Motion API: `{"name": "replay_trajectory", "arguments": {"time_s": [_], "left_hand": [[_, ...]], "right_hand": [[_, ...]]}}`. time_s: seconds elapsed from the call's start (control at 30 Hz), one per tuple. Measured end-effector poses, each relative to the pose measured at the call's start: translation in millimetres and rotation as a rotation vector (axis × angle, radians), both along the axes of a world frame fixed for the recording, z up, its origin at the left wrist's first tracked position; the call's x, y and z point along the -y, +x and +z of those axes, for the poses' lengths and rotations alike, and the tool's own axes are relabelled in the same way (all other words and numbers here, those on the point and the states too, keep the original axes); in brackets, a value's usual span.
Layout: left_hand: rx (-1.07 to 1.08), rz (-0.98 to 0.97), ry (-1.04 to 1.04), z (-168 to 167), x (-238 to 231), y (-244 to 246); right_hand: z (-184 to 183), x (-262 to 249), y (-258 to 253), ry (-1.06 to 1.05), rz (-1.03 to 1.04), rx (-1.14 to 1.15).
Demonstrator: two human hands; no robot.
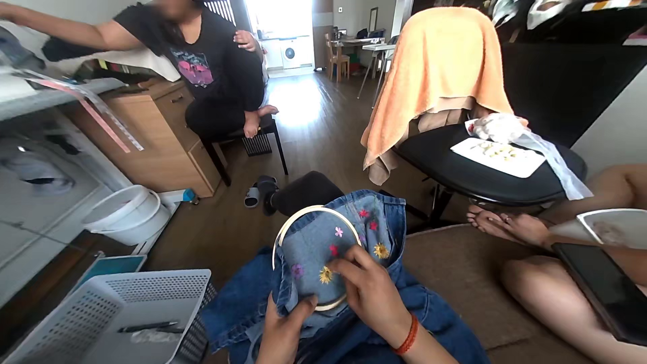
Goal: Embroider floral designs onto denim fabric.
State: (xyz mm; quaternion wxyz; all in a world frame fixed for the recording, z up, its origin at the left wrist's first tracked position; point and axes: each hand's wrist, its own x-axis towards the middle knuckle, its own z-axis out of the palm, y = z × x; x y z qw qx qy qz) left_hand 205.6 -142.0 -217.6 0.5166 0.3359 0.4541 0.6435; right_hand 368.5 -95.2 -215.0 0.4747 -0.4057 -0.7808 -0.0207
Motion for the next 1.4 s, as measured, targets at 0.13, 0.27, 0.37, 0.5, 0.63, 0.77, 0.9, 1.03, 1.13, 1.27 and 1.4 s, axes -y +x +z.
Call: {"name": "replay_trajectory", "arguments": {"time_s": [0.13,0.27,0.37,0.5,0.63,0.77,0.9,1.03,1.13,1.27,1.4], "left_hand": [[-0.006,0.005,0.010,-2.1,0.0,-0.9],[-0.005,-0.001,0.016,-2.9,0.1,-1.8],[-0.002,-0.003,0.019,-2.6,0.7,-2.1],[0.010,-0.010,0.034,-3.4,-0.5,-2.2],[0.013,-0.007,0.030,-2.9,-0.5,-1.6],[0.025,-0.003,0.024,-2.5,-0.8,-1.5],[0.015,0.001,0.013,-1.7,-1.0,-1.1],[0.003,0.003,0.012,-1.9,-1.0,-1.5],[-0.002,0.000,0.007,-1.2,-0.6,-1.4],[0.000,-0.003,0.020,-2.2,-0.3,-2.1],[0.011,-0.013,0.039,-2.4,-0.7,-1.8]], "right_hand": [[0.2,-3.4,0.4,-0.018,0.016,-0.033],[0.8,-5.7,0.5,-0.013,0.020,-0.039],[1.6,-6.4,0.8,0.007,0.011,-0.015],[1.9,-6.6,1.9,0.012,0.019,-0.010],[0.9,-5.9,2.8,0.027,0.027,-0.024],[1.7,-4.8,1.7,0.036,0.024,-0.011],[2.7,-2.8,-0.6,0.053,-0.009,0.023],[3.5,-1.9,-1.1,0.080,-0.022,0.054],[3.4,-3.5,-1.1,0.086,-0.017,0.052],[1.8,-7.5,-0.4,0.042,0.018,-0.011],[1.5,-11.0,0.7,-0.035,0.067,-0.090]]}}
